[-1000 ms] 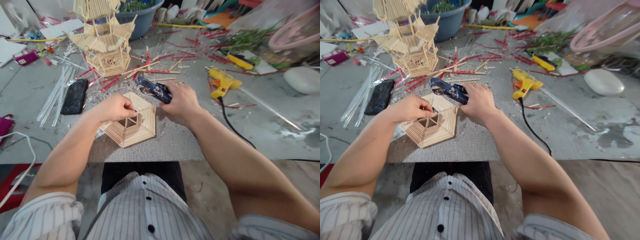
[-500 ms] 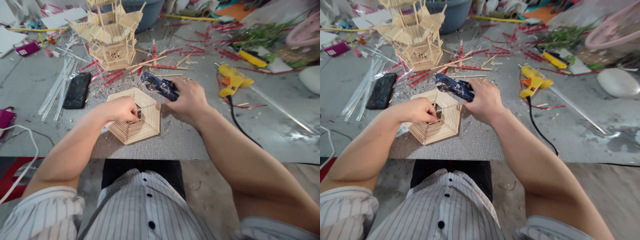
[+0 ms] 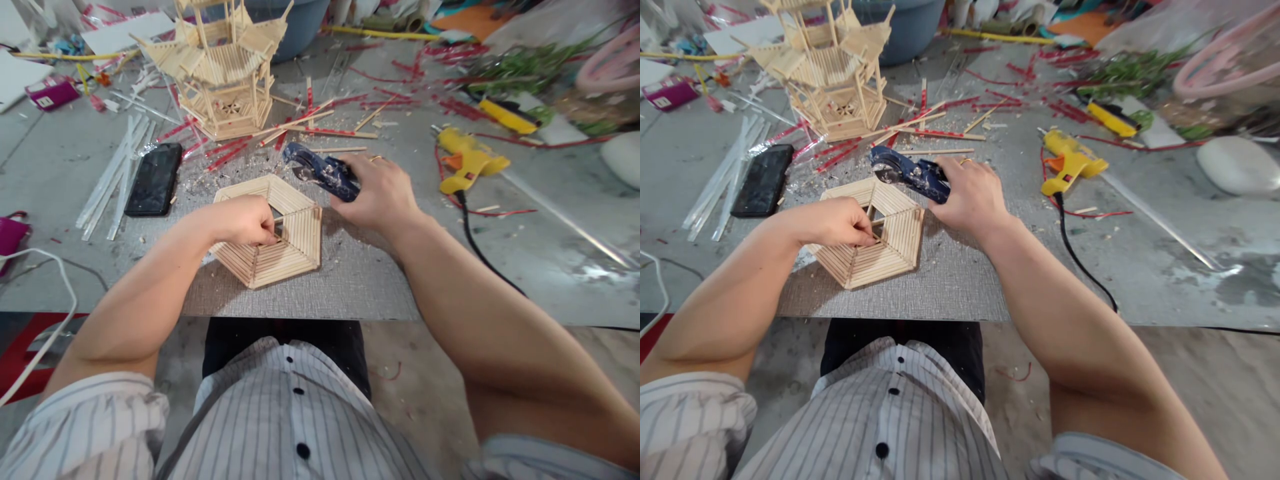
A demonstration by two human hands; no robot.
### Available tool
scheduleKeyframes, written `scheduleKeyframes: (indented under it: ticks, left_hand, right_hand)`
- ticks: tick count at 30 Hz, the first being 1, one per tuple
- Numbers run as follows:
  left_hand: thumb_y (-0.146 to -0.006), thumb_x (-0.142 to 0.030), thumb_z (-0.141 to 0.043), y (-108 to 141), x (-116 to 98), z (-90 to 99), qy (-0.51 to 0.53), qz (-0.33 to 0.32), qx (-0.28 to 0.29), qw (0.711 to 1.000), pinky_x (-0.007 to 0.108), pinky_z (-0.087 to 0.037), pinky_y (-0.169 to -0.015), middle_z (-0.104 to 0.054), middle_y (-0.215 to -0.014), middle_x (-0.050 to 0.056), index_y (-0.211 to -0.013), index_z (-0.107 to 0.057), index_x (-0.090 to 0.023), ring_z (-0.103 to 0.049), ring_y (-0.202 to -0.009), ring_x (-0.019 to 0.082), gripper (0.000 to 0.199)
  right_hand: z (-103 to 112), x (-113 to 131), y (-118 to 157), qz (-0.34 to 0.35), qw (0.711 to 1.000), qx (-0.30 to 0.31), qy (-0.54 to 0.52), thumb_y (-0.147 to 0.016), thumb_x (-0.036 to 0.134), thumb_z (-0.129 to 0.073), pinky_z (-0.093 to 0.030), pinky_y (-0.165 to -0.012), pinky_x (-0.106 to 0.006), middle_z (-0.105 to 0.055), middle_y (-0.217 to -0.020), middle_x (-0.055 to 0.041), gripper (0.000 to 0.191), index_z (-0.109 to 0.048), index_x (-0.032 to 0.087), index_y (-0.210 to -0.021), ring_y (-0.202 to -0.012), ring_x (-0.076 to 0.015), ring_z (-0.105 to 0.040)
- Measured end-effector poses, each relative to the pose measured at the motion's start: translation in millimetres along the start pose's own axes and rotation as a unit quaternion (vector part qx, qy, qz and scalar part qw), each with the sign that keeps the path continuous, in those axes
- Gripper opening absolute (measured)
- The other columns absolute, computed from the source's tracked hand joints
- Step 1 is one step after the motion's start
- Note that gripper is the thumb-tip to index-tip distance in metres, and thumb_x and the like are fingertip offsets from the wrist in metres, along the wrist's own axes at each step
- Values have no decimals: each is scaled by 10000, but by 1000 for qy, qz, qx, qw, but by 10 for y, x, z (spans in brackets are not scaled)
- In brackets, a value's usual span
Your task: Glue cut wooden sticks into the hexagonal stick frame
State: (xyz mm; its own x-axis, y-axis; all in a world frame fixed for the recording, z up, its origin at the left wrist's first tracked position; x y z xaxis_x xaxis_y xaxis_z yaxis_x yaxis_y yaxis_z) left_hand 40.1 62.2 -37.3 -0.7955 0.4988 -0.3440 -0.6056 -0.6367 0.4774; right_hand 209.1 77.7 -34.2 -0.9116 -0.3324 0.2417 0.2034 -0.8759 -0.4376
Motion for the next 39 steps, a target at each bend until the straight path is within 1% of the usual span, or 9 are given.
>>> scheduleKeyframes:
  ticks: [5, 10, 14, 19, 23, 29, 35, 39]
  left_hand:
    - [-732, -287, -608, -10, -21, -1, -9, -13, 3, 1000, 228, -297, -575, -666, -634, -14, -731, -715, -171, -496, -541, 82, 158]
    - [-736, -322, -615, -21, -16, -1, -18, -14, 0, 1000, 239, -286, -571, -614, -555, -22, -713, -709, -170, -461, -512, 84, 180]
    - [-747, -328, -601, -15, -19, -10, -24, -8, 10, 1000, 246, -282, -573, -600, -546, -20, -713, -709, -165, -448, -510, 86, 198]
    - [-753, -325, -589, -8, -23, -15, -23, 2, 16, 1000, 248, -279, -577, -586, -548, -22, -723, -706, -162, -441, -518, 88, 203]
    - [-741, -316, -605, -13, -24, -17, -20, 1, 17, 1000, 252, -271, -579, -565, -535, -30, -714, -699, -168, -433, -515, 89, 177]
    - [-715, -313, -633, -25, -27, -11, -9, 0, 7, 1000, 259, -269, -576, -573, -528, -28, -669, -687, -183, -441, -513, 96, 148]
    - [-708, -351, -646, -46, -8, -22, -17, -6, 3, 1000, 254, -279, -566, -608, -568, -16, -698, -697, -181, -472, -531, 104, 177]
    - [-712, -361, -651, -48, -13, -14, -25, -12, 1, 1000, 256, -284, -568, -610, -564, -14, -709, -704, -177, -463, -525, 102, 191]
  right_hand:
    - [-1, 2, -6, -22, 999, 15, 28, -722, 421, -571, -445, -828, -491, -650, -985, -129, 542, -543, 177, -1204, -937, -332, -590]
    - [23, 36, -5, -11, 1000, 12, 21, -737, 436, -562, -443, -822, -473, -656, -988, -115, 518, -539, 205, -1199, -927, -315, -587]
    - [15, 35, -5, -23, 999, 31, 29, -729, 410, -565, -437, -845, -477, -655, -1011, -132, 528, -539, 174, -1200, -952, -322, -584]
    - [0, 22, -4, -29, 999, 36, 12, -741, 434, -552, -416, -872, -501, -644, -1050, -134, 544, -514, 192, -1227, -1001, -341, -570]
    - [-39, -1, 2, -23, 999, 41, 0, -752, 460, -548, -401, -882, -522, -628, -1087, -141, 566, -496, 197, -1251, -1041, -361, -553]
    - [-20, 19, 14, -1, 1000, 10, -4, -742, 479, -574, -425, -843, -502, -650, -1001, -123, 542, -528, 213, -1213, -970, -348, -577]
    - [-20, 57, 18, 9, 1000, 25, -7, -744, 490, -578, -420, -856, -500, -656, -1023, -118, 531, -531, 231, -1205, -979, -349, -580]
    - [-34, 61, 12, 4, 999, 35, 2, -742, 506, -572, -415, -859, -524, -655, -1018, -133, 546, -536, 209, -1199, -977, -365, -581]
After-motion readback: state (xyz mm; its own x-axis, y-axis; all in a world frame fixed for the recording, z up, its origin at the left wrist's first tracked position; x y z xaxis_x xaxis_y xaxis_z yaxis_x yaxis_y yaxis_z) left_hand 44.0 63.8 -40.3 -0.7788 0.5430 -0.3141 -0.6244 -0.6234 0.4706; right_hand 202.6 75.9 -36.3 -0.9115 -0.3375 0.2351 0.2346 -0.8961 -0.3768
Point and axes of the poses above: each hand's wrist, its own y-axis away from the middle knuckle, its own z-axis out of the back of the hand, x = y × z, the point moved 8 cm from there along -y, towards the middle knuckle
